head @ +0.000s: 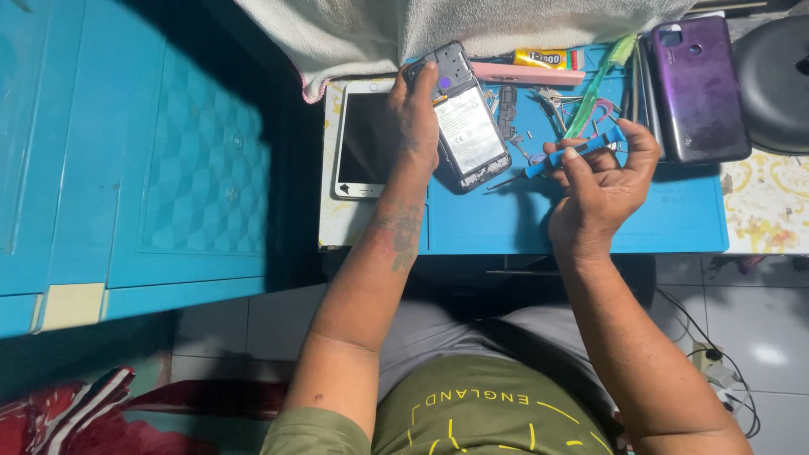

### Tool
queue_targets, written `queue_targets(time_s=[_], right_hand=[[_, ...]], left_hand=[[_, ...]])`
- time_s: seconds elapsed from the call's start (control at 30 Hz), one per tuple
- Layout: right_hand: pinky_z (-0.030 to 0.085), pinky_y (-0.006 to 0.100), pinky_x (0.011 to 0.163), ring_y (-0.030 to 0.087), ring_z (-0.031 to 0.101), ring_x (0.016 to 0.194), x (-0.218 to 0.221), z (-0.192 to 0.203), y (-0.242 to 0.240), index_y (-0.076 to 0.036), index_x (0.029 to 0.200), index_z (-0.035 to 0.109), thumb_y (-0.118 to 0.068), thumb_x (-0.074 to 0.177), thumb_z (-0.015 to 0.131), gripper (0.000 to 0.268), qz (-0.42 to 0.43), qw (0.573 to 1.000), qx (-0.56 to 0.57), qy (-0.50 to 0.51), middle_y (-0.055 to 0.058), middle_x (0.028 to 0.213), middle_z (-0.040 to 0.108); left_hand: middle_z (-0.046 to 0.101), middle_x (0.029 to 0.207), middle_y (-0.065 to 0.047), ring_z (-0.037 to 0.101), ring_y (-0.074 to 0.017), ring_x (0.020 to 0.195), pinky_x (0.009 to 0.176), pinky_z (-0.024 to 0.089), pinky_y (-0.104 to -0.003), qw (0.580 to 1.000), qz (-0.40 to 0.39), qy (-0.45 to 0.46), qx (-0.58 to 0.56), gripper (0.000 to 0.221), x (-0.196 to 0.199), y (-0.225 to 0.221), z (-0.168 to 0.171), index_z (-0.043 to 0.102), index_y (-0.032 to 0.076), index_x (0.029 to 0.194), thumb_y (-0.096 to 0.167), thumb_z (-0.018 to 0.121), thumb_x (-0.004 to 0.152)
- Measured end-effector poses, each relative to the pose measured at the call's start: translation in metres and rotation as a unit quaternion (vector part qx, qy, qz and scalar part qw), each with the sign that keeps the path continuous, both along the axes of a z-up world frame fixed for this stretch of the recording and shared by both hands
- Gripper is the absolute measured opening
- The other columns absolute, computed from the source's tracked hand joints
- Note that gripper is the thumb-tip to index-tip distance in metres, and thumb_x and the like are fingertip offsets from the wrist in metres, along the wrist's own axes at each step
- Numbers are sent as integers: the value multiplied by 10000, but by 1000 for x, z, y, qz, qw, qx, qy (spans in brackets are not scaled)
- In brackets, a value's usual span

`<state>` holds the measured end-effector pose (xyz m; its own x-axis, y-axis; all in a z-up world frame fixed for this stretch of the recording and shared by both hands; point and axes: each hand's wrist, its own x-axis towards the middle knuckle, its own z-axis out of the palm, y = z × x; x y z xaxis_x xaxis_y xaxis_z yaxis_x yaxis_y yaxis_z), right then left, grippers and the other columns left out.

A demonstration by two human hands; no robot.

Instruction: Assembling a mobile phone by installing the battery and screwing the mid-frame components into place.

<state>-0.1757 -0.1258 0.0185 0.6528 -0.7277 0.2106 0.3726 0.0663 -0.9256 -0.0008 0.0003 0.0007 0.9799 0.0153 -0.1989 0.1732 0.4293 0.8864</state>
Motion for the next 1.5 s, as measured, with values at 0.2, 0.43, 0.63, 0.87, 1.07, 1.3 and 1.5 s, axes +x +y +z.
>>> queue_targets(time_s=[0.2,0.43,0.63,0.87,1.07,1.3,1.5], right_hand=[[569,298,608,286,780,873,1,1,2,-164,1317,453,65,943,666,487,-10,1000,0,0,166,979,691],[591,318,620,292,776,885,1,-1,1,-151,1333,447,51,956,670,482,-2,1000,-16,-4,178,1007,693],[601,326,643,289,767,890,2,0,2,-150,1333,454,48,943,678,491,3,1000,-24,-6,185,1015,709],[565,280,633,279,787,876,-2,7,-6,-171,1340,471,23,929,707,511,-6,998,52,26,169,999,708],[623,359,689,295,786,854,-5,13,-30,-194,1336,495,-11,878,750,555,-34,990,134,27,168,961,678],[595,341,690,258,782,858,-8,19,-46,-231,1338,506,-49,863,735,558,-52,988,140,31,155,1003,686],[602,341,700,274,788,845,-7,19,-49,-238,1325,520,-60,838,745,565,-63,986,154,33,153,976,698]], left_hand=[[698,818,-74,674,-210,746,681,554,-364,1000,-1,-7,11,216,0,1,1,665,90,954,289,644,872],[739,880,-74,699,-193,823,770,564,-343,1000,5,-23,-10,224,2,0,-5,690,83,988,279,666,882],[731,890,-69,689,-190,842,803,559,-348,1000,0,-19,6,231,-1,1,-1,685,81,985,285,650,883],[742,957,-125,712,-237,885,807,583,-379,1000,-3,11,-15,332,-2,1,6,679,38,1115,269,651,880],[739,882,-79,707,-199,824,759,575,-320,998,-42,-46,-13,233,-6,0,8,692,80,998,265,701,858],[721,857,26,690,-135,801,786,558,-297,956,-237,-129,115,160,-26,-4,23,711,150,903,298,651,896],[688,816,33,642,-119,761,749,524,-281,941,-280,-111,158,138,-32,-3,27,669,154,864,280,645,916]])
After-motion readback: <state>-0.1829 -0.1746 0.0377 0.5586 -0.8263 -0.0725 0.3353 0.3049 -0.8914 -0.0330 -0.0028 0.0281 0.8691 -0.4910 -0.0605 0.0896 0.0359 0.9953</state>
